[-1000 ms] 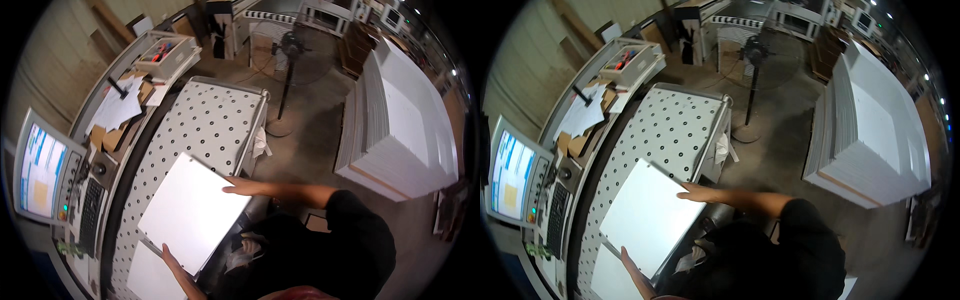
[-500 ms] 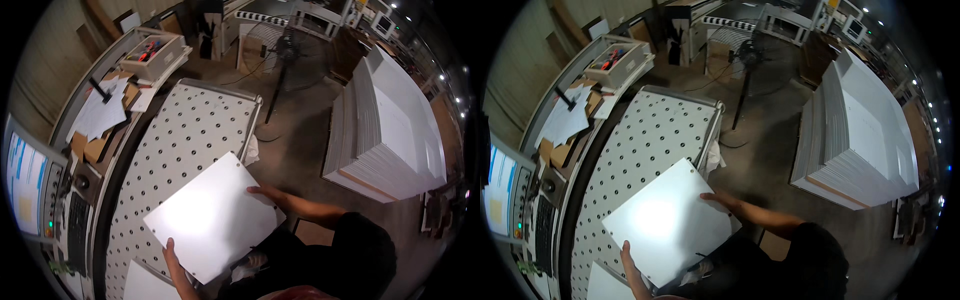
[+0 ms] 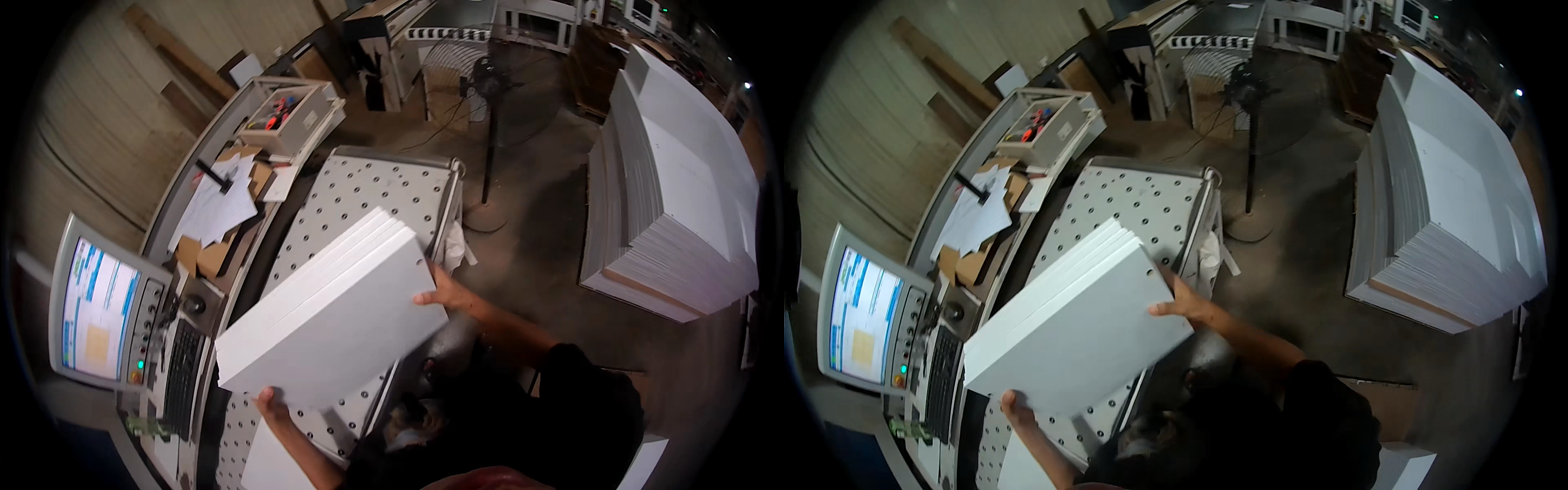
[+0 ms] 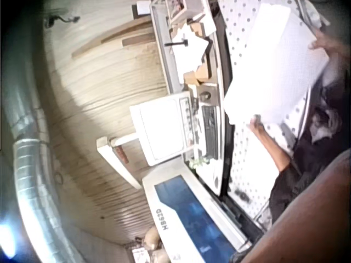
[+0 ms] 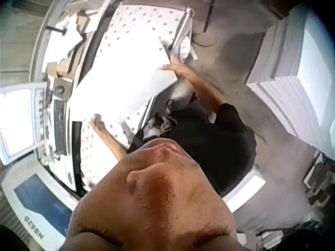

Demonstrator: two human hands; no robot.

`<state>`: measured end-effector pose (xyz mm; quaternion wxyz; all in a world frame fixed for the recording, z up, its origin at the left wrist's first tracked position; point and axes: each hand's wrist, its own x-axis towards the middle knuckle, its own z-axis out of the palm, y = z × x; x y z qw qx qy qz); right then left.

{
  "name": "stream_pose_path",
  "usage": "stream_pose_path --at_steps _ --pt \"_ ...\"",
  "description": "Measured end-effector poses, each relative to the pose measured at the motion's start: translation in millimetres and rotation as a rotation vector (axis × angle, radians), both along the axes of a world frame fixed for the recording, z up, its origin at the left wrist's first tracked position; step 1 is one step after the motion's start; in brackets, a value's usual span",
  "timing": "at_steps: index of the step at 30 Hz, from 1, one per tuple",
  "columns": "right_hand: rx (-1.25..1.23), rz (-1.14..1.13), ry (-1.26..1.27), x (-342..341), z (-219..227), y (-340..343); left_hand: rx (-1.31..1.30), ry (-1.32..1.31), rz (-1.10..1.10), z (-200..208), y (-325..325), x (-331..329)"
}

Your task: The person places white rectangular panels onto a perforated metal workbench and uses a handheld tool to secure them. They then pick up a stack of assembled white boxes and place them onto a larger stack nearby. The person repeats the process of placing panels and using the tool on the workbench.

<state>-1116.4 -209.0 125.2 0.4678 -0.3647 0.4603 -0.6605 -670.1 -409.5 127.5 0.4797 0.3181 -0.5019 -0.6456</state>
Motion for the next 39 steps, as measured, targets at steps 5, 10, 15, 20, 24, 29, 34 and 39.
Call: stream_pose_path --at_steps 5,10,15,20,24,29,34,39 --pt "-0.111 0.106 0.180 -1 7 -12 -0.147 0.069 0.046 -65 -38 29" --pt "0.006 0.080 0.239 -3 -8 5 -0.048 -0.059 -0.108 -84 -33 46" --pt "0.034 0.006 0.211 19 -8 10 -0.074 0.054 0.018 -114 -17 56" --pt "0.063 -0.067 0.241 16 -25 14 -0.080 0.071 0.002 -137 -23 54" --pt "0.128 0.077 0.276 13 -2 14 -0.094 0.128 0.045 -162 -33 70" --pt "-0.027 0.088 0.437 0 3 -14 0.016 0.139 0.014 -154 -33 71" --pt "-0.185 -0.095 0.404 -1 0 -25 0.061 0.143 -0.070 -117 -57 26" --pt "-0.101 -0.182 0.388 -2 7 -23 0.084 0.014 0.019 -57 -10 -21"
